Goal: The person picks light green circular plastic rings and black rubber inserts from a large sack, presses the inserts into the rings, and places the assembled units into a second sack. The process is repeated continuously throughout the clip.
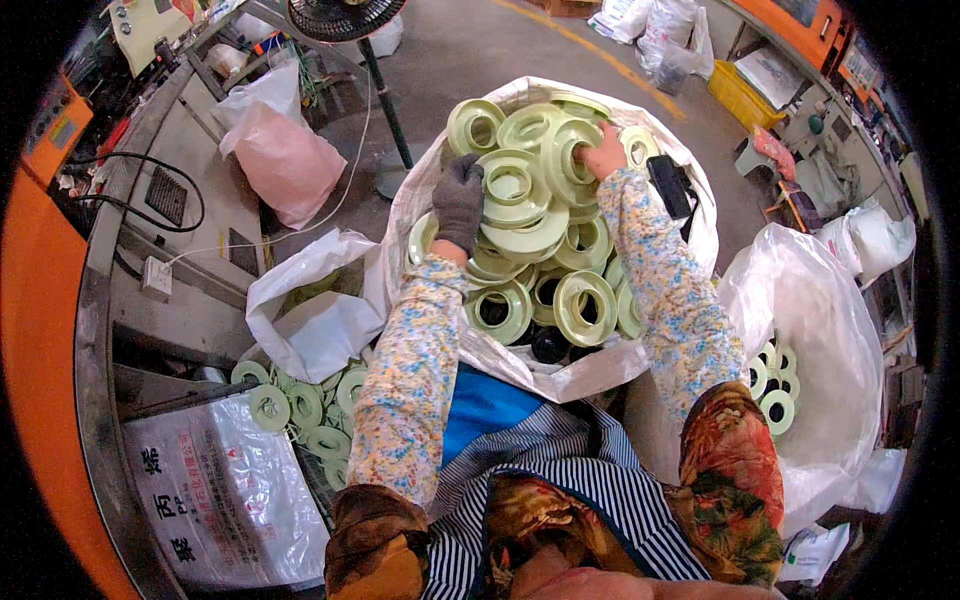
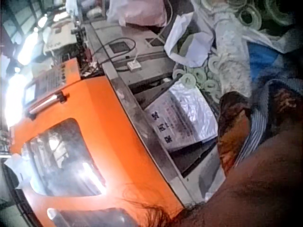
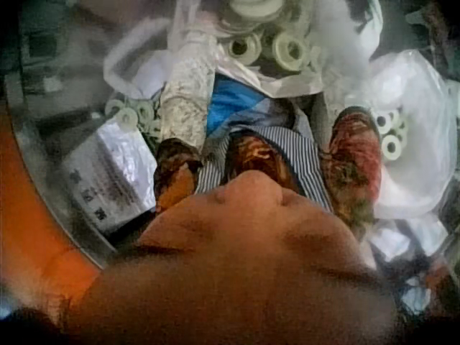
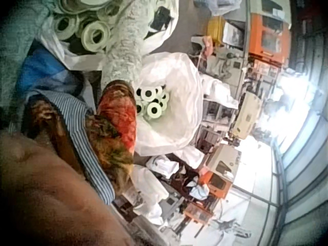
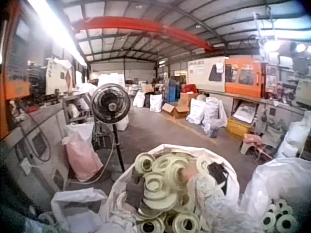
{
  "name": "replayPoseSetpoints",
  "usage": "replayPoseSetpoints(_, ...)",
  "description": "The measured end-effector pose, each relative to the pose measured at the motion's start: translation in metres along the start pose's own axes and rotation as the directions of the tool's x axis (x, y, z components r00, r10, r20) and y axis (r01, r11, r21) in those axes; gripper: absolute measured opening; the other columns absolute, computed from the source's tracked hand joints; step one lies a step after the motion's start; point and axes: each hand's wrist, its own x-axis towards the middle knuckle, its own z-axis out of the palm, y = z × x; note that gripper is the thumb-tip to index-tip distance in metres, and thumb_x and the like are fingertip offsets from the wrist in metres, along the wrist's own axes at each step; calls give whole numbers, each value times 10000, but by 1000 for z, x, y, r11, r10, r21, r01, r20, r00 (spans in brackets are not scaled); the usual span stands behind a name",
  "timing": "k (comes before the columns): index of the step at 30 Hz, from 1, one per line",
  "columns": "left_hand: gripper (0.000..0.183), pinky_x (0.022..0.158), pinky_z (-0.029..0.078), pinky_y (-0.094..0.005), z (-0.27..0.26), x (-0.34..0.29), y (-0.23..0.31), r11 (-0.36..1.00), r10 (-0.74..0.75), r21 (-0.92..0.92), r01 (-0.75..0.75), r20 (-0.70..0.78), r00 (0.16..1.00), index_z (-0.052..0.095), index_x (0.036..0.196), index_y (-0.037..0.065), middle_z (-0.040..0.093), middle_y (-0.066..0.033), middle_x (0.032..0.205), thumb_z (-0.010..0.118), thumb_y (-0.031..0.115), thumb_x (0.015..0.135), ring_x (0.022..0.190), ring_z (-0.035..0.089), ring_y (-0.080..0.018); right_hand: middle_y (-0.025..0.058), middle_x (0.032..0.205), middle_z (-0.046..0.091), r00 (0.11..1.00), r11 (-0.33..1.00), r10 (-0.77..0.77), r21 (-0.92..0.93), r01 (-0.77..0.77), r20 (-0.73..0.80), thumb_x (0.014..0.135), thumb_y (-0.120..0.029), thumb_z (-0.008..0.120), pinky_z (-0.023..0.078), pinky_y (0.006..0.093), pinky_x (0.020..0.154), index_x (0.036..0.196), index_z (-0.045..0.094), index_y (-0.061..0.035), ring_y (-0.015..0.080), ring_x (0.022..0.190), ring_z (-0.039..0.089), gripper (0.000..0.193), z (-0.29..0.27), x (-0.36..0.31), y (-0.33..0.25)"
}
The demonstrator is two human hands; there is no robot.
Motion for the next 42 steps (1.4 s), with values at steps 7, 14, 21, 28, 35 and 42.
replayPoseSetpoints(7, 419, 927, 456, -453, 17, 7, -17, 986, 160, 62, -151, -164, 973, 611, 1192, 5, 637, -253, 1137, 614, 297, 891, 1059, 601, -409, 265, 1355, 462, 958, 967, 254, -53, -249, 132, 753, -256, 675, 458, 497, 971, 1439, 385, -101, 415, 1167, 543, 761, 2, 13, -5)
replayPoseSetpoints(14, 478, 1089, 323, -488, -28, -88, 64, 716, 609, 467, -519, -54, 791, 567, 1270, -19, 535, -214, 1335, 650, 236, 875, 1294, 429, -406, 124, 1125, 632, 985, 718, 167, 691, -84, -53, 865, -79, 609, 477, 345, 896, 1258, 555, -9, 186, 1060, 579, 403, -71, -95, -40)
replayPoseSetpoints(21, 413, 1133, 261, -536, -15, -165, 39, 578, 466, 530, -620, 410, 784, 638, 1251, 227, 454, -108, 1442, 664, 233, 839, 1334, 372, -399, 145, 976, 656, 925, 902, -196, -310, 300, 325, 776, -259, 738, 481, 421, 856, 1108, 620, -47, 345, 978, 605, 412, -72, -297, -23)
replayPoseSetpoints(28, 455, 1031, 429, -455, -20, -268, 73, 907, -266, -209, 365, 388, 883, 545, 1264, 4, 504, -283, 1303, 682, 145, 853, 1240, 482, -425, 135, 1106, 605, 810, 920, -342, -7, 392, 477, 695, -142, 762, 449, 486, 877, 1151, 611, -59, 355, 1017, 547, 487, -101, -328, -62)
replayPoseSetpoints(35, 397, 991, 475, -348, -58, -313, 42, 931, -224, -276, 239, 85, 971, 432, 1330, -85, 548, -214, 1262, 512, 55, 967, 1161, 565, -267, 113, 939, 624, 959, 957, -153, -205, 203, 237, 762, -212, 717, 489, 443, 816, 1011, 633, -77, 332, 928, 581, 296, -87, -330, -12)
replayPoseSetpoints(42, 354, 947, 510, -360, -76, -309, 37, 174, -452, -826, 536, 417, 789, 494, 1308, -28, 612, -140, 1201, 521, 86, 974, 1098, 613, -233, 78, 854, 612, 966, 920, -165, -384, 78, -197, 767, -102, 695, 501, 439, 658, 894, 627, -110, 305, 802, 618, 145, -85, -302, -27)
